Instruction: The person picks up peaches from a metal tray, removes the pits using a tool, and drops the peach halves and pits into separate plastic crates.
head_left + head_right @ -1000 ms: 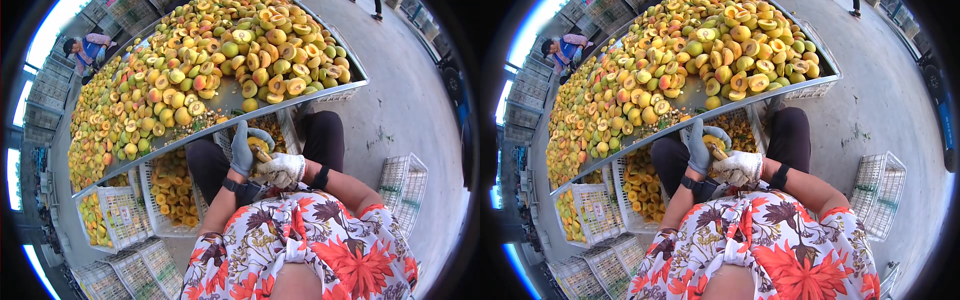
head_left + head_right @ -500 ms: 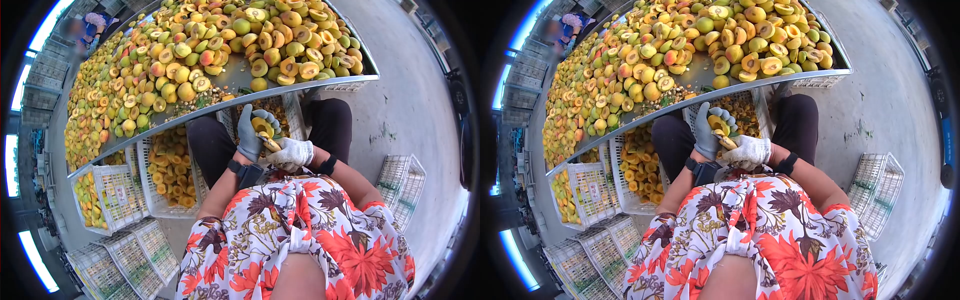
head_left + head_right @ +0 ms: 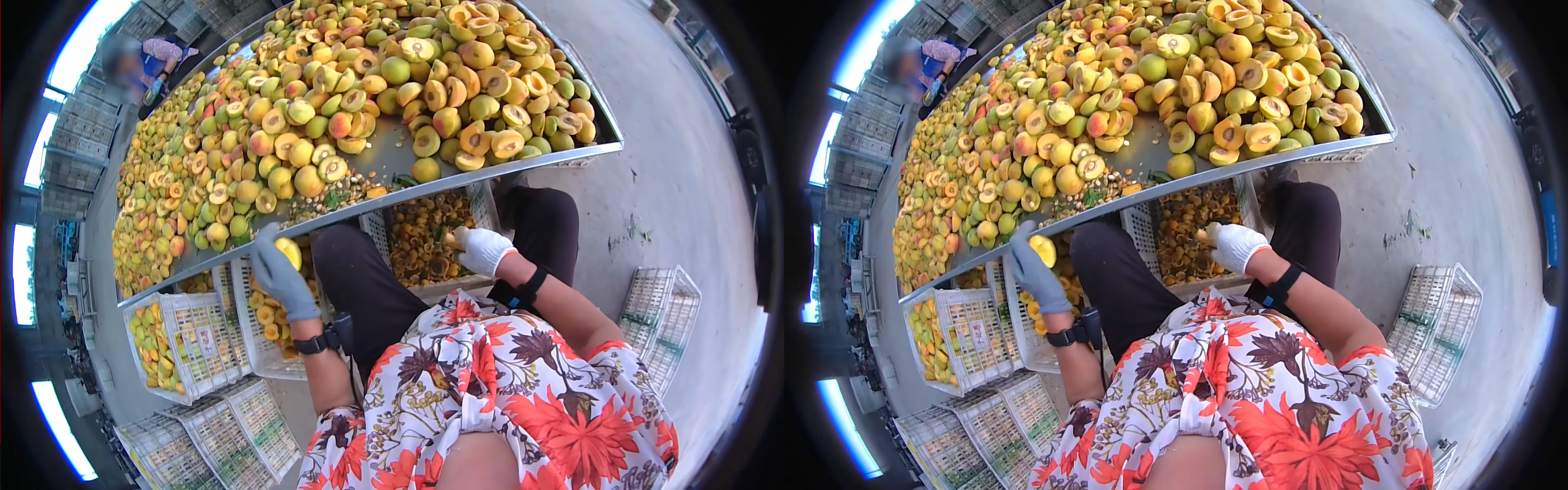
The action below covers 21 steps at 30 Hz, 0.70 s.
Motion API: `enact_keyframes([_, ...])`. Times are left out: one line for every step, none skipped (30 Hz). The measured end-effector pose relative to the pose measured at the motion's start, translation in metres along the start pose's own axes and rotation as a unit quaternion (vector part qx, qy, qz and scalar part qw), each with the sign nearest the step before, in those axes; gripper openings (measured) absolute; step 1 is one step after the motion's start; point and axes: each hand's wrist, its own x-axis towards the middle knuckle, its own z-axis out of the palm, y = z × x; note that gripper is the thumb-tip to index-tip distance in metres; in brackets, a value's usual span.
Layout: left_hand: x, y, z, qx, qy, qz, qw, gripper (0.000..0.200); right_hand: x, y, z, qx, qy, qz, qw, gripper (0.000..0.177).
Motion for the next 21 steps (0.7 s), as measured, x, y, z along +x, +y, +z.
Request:
enact_keyframes([0.013, -0.006, -0.01, 0.115, 0.022, 0.07, 0.991, 0.025, 0.003, 0.007, 0.007, 0.0, -0.015, 0.003, 1.0, 0.033])
enact_keyframes([0.023, -0.011, -0.013, 0.226, 0.046, 0.141, 0.963, 0.028, 0.009, 0.016, 0.015, -0.001, -0.028, 0.003, 1.0, 0.033])
enact_keyframes([0.028, -0.01, 0.0, 0.202, 0.044, 0.114, 0.972, 0.029, 0.013, 0.02, 0.019, 0.006, -0.04, 0.011, 0.999, 0.034])
enact_keyframes([0.029, -0.014, 0.016, 0.231, 0.024, 0.145, 0.962, 0.03, 0.015, 0.024, 0.024, 0.014, -0.053, 0.019, 0.998, 0.034])
enact_keyframes([0.028, -0.02, 0.045, 0.169, -0.044, 0.117, 0.978, 0.031, 0.016, 0.026, 0.026, 0.033, -0.053, 0.012, 0.998, 0.035])
enact_keyframes([0.027, -0.026, 0.074, 0.106, -0.109, 0.08, 0.985, 0.032, 0.017, 0.027, 0.025, 0.038, -0.062, 0.013, 0.997, 0.036])
enact_keyframes([0.025, -0.033, 0.103, 0.048, -0.166, 0.036, 0.984, 0.035, 0.017, 0.027, 0.023, 0.042, -0.071, 0.014, 0.997, 0.036])
enact_keyframes([0.019, -0.027, 0.134, 0.059, -0.246, -0.008, 0.967, 0.04, 0.017, 0.027, 0.021, 0.046, -0.08, 0.014, 0.996, 0.037])
enact_keyframes([0.015, -0.023, 0.164, 0.067, -0.31, -0.084, 0.945, 0.049, 0.017, 0.028, 0.022, 0.056, -0.075, 0.011, 0.996, 0.037])
enact_keyframes([0.013, -0.042, 0.197, 0.121, -0.332, -0.062, 0.933, 0.055, 0.017, 0.029, 0.024, 0.066, -0.069, 0.008, 0.995, 0.037])
enact_keyframes([0.009, -0.059, 0.225, 0.171, -0.355, -0.037, 0.918, 0.062, 0.018, 0.032, 0.025, 0.075, -0.058, 0.008, 0.995, 0.037])
enact_keyframes([0.004, -0.048, 0.242, 0.131, -0.409, -0.1, 0.897, 0.074, 0.019, 0.034, 0.023, 0.068, -0.066, 0.001, 0.996, 0.038])
enact_keyframes([-0.001, -0.039, 0.254, 0.145, -0.422, -0.101, 0.889, 0.075, 0.018, 0.037, 0.022, 0.069, -0.062, 0.008, 0.996, 0.04])
enact_keyframes([-0.006, -0.028, 0.262, 0.16, -0.435, -0.104, 0.88, 0.077, 0.015, 0.035, 0.017, 0.072, -0.06, 0.015, 0.995, 0.041])
enact_keyframes([-0.011, -0.035, 0.274, 0.195, -0.417, -0.073, 0.884, 0.074, 0.017, 0.039, 0.019, 0.076, -0.056, 0.005, 0.995, 0.042])
enact_keyframes([-0.015, -0.046, 0.284, 0.232, -0.398, -0.046, 0.886, 0.072, 0.018, 0.042, 0.022, 0.082, -0.053, 0.007, 0.995, 0.041])
enact_keyframes([-0.018, -0.051, 0.283, 0.272, -0.376, -0.021, 0.886, 0.069, 0.018, 0.041, 0.023, 0.088, -0.053, 0.007, 0.995, 0.041])
enact_keyframes([-0.017, -0.056, 0.278, 0.267, -0.361, 0.005, 0.894, 0.066, 0.021, 0.041, 0.024, 0.093, -0.05, 0.004, 0.994, 0.041])
enact_keyframes([-0.017, -0.06, 0.274, 0.261, -0.347, 0.032, 0.9, 0.063, 0.024, 0.041, 0.026, 0.098, -0.055, -0.002, 0.994, 0.041])
enact_keyframes([-0.017, -0.058, 0.271, 0.252, -0.333, 0.059, 0.907, 0.06, 0.024, 0.041, 0.029, 0.102, -0.04, -0.001, 0.994, 0.041])
enact_keyframes([-0.014, -0.055, 0.264, 0.264, -0.314, 0.056, 0.911, 0.047, 0.024, 0.042, 0.032, 0.105, -0.024, 0.0, 0.994, 0.04])
